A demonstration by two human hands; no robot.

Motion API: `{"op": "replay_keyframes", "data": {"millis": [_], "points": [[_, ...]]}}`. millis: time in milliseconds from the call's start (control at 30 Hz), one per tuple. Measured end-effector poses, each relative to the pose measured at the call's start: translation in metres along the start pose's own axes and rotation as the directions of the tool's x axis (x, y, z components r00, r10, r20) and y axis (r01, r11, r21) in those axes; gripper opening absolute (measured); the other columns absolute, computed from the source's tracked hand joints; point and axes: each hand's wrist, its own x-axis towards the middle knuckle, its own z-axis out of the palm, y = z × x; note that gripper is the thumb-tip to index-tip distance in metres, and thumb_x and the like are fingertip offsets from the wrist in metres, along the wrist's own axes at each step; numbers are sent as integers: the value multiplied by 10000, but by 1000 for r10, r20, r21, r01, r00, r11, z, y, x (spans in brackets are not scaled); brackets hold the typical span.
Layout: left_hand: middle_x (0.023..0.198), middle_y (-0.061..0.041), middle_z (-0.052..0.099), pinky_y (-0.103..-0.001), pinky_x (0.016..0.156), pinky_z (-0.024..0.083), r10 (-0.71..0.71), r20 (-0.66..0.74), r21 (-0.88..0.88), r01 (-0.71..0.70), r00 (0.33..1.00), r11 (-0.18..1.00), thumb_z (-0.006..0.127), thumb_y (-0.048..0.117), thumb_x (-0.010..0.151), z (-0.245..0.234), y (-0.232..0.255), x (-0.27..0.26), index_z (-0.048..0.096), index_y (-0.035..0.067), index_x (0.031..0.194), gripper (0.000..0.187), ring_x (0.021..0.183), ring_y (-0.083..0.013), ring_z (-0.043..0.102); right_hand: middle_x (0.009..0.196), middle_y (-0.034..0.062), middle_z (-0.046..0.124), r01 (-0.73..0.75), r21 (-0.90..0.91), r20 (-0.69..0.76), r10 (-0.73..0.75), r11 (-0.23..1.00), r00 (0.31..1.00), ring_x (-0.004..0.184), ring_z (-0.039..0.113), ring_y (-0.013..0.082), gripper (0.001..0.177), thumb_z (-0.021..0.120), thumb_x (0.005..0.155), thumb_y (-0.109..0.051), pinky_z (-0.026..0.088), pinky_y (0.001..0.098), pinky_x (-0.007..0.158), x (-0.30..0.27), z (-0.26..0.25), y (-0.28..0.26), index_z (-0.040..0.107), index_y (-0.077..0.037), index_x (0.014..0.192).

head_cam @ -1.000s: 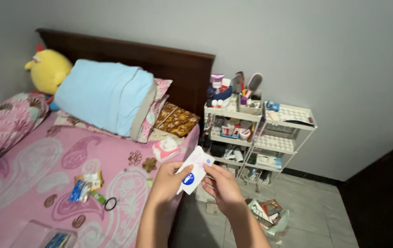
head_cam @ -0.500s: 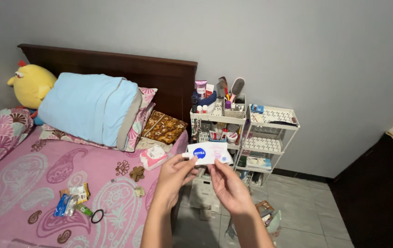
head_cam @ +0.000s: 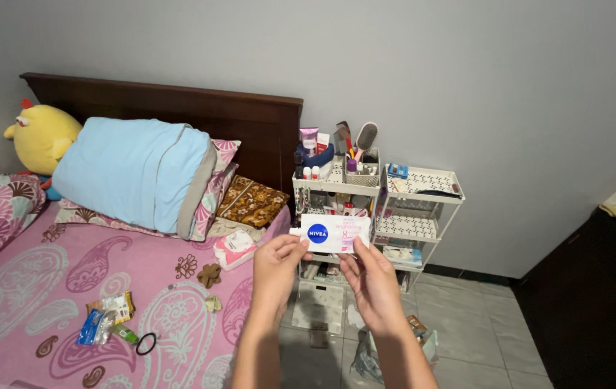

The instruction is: The person organizes various personal care and medical items on a bed, placing some into a plastic container, discarding packaging into a trash bag, and arranging bottles and tubes on a tiered shelf.

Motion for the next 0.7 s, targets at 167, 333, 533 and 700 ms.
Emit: {"op": "replay_keyframes", "data": {"millis": [167, 333, 533, 700], "points": [[862, -90, 768, -227, 689, 518, 21, 17, -16, -21, 1000, 1000, 720, 38, 901, 4, 4, 4, 699, -52, 1014, 146, 739, -123, 698, 1011, 53, 722, -64, 100, 8, 63, 993, 998, 852, 712, 116, 241, 633, 990, -216, 589, 237, 749, 6, -3, -6, 692, -37, 1140], [856, -82, 782, -231, 702, 528, -5, 6, -31, 5, 1000, 1000, 712, 46, 902, 7, 8, 3, 717, -42, 1015, 143, 732, -114, 701, 1005, 60, 725, -72, 137, 37, 67, 988, 997, 845, 713, 128, 239, 640, 986, -214, 592, 233, 716, 10, -2, -6, 684, -33, 1135], [1144, -113, 711, -227, 829, 545, 50, -85, -39, -54, 995, 998, 745, 91, 857, 17, 0, -1, 539, -3, 1282, 482, 984, -131, 683, 1063, 53, 724, 201, 53, -50, -198, 978, 979, 903, 688, 84, 257, 665, 997, -157, 592, 215, 786, 9, 7, 1, 712, 15, 1182], [1201, -128, 624, -286, 786, 520, 171, -113, 327, -126, 979, 936, 758, 204, 918, 33, 0, -5, 529, 4, 1298, 487, 1003, -172, 636, 1082, 129, 729, 516, -206, -90, -541, 832, 836, 919, 679, 126, 214, 721, 971, -38, 575, 243, 814, 9, 26, 8, 750, 48, 1165]]}}
